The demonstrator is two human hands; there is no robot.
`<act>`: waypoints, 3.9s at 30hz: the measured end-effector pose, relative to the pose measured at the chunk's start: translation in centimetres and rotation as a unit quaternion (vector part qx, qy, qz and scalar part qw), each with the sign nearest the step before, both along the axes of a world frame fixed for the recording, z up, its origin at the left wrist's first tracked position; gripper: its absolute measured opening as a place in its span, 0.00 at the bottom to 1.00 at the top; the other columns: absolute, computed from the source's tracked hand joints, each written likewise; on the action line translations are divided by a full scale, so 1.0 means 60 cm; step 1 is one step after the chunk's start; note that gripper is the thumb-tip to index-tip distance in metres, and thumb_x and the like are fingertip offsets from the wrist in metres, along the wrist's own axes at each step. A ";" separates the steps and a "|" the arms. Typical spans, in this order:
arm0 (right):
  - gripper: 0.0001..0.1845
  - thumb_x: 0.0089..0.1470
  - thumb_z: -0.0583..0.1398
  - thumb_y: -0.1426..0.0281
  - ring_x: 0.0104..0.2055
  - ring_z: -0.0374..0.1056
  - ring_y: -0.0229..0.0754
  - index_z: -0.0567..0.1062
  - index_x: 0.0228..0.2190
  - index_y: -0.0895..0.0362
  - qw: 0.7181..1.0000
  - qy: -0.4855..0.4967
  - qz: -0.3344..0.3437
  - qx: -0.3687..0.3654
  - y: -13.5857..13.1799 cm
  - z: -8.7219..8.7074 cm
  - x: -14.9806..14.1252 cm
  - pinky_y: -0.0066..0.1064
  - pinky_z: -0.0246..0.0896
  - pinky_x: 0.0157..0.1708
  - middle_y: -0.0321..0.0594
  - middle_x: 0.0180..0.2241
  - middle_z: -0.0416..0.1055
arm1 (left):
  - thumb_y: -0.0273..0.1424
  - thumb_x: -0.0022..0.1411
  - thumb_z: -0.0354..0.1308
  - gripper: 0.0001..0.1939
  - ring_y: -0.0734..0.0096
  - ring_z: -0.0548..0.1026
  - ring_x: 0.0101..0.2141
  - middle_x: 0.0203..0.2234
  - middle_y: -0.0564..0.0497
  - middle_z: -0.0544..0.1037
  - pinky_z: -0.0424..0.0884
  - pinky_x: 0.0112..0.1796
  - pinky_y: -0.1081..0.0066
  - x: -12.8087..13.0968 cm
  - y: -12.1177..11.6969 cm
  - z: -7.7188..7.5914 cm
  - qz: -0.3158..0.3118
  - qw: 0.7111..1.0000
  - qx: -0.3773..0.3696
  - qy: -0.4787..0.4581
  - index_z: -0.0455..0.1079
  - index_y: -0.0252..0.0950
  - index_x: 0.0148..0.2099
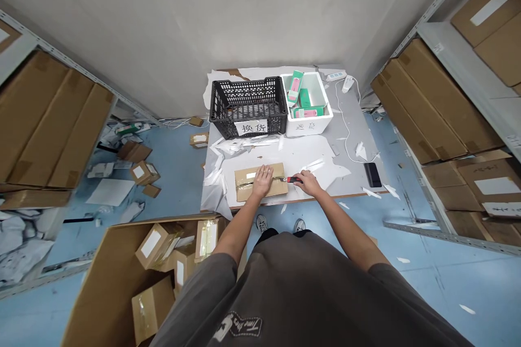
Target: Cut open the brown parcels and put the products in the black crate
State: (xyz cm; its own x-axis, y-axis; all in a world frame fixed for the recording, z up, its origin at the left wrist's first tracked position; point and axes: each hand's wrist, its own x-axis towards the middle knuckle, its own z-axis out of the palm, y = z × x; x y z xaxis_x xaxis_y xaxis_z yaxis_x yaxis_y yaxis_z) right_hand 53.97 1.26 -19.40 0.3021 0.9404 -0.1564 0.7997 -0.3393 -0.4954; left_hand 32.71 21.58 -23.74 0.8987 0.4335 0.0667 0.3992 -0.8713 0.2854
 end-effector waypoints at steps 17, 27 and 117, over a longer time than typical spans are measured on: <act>0.16 0.69 0.62 0.61 0.51 0.63 0.53 0.79 0.56 0.46 0.999 -0.036 0.026 0.006 0.015 -0.012 0.025 0.39 0.56 0.50 0.47 0.47 0.70 | 0.27 0.74 0.47 0.28 0.54 0.58 0.74 0.68 0.38 0.71 0.55 0.72 0.41 0.002 0.000 -0.002 0.012 1.000 -0.015 -0.020 0.66 0.35 0.73; 0.16 0.71 0.60 0.60 0.52 0.64 0.53 0.79 0.56 0.47 0.999 -0.032 0.022 0.003 0.008 -0.019 0.019 0.39 0.58 0.49 0.47 0.47 0.70 | 0.30 0.77 0.47 0.26 0.53 0.58 0.74 0.69 0.40 0.70 0.57 0.72 0.44 -0.003 -0.004 -0.002 0.028 0.999 -0.013 -0.011 0.68 0.34 0.72; 0.21 0.58 0.64 0.54 0.42 0.78 0.53 0.68 0.47 0.50 0.932 0.161 -0.325 -0.027 0.051 -0.031 -0.182 0.35 0.67 0.39 0.42 0.39 0.80 | 0.47 0.69 0.58 0.40 0.42 0.63 0.69 0.73 0.39 0.61 0.59 0.67 0.49 -0.078 0.055 0.121 0.067 0.975 -0.083 0.197 0.56 0.44 0.78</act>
